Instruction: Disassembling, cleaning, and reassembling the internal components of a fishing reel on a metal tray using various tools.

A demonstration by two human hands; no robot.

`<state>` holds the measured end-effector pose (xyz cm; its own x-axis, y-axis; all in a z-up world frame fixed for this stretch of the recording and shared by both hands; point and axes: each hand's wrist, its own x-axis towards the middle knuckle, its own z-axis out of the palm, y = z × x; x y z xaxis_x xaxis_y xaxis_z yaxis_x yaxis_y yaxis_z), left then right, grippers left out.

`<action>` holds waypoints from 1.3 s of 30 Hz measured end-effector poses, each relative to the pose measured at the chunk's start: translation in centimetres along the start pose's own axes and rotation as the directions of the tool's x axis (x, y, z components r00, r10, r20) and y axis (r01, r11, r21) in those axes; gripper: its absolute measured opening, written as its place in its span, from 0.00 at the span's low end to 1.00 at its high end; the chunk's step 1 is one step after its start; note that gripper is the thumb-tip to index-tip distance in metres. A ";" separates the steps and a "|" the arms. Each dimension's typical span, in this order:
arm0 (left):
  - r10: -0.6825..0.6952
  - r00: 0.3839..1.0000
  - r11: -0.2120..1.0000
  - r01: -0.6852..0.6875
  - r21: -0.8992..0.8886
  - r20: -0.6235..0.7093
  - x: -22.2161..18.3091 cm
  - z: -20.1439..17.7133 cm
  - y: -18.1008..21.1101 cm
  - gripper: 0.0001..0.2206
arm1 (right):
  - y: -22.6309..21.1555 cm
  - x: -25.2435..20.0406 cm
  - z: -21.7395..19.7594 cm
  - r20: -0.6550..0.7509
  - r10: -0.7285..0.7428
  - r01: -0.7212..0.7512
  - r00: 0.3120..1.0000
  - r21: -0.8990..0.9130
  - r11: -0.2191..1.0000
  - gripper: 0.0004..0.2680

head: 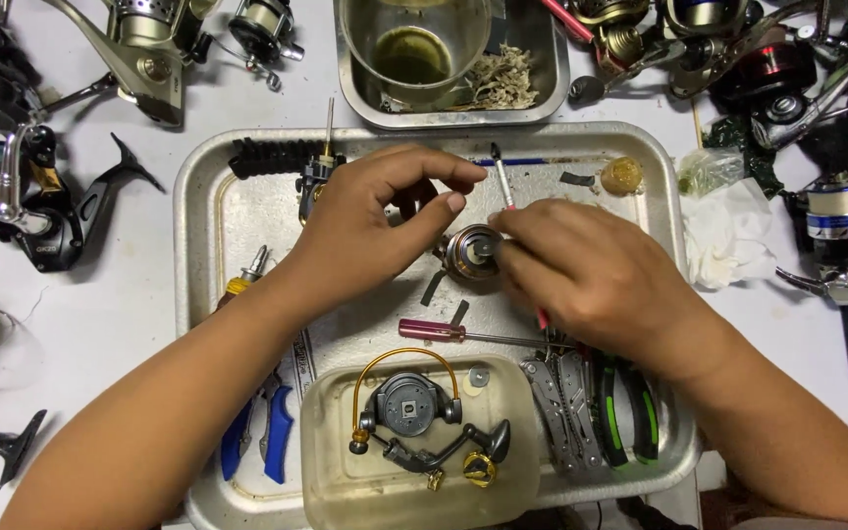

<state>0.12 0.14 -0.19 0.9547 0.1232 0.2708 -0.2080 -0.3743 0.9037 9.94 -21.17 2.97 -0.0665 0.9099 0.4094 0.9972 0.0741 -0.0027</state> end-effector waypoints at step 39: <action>-0.140 0.909 0.958 0.025 -0.285 -0.392 0.4 -0.5 -1.3 0.06 | 0.7 -0.1 0.7 0.057 -0.184 0.188 0.981 -0.074 0.979 0.03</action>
<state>0.65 1.08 -1.08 0.8136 0.5252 0.2495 -0.2360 -0.0939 0.9672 10.67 -20.90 2.29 -0.2504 0.9025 0.3505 0.9667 0.2132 0.1417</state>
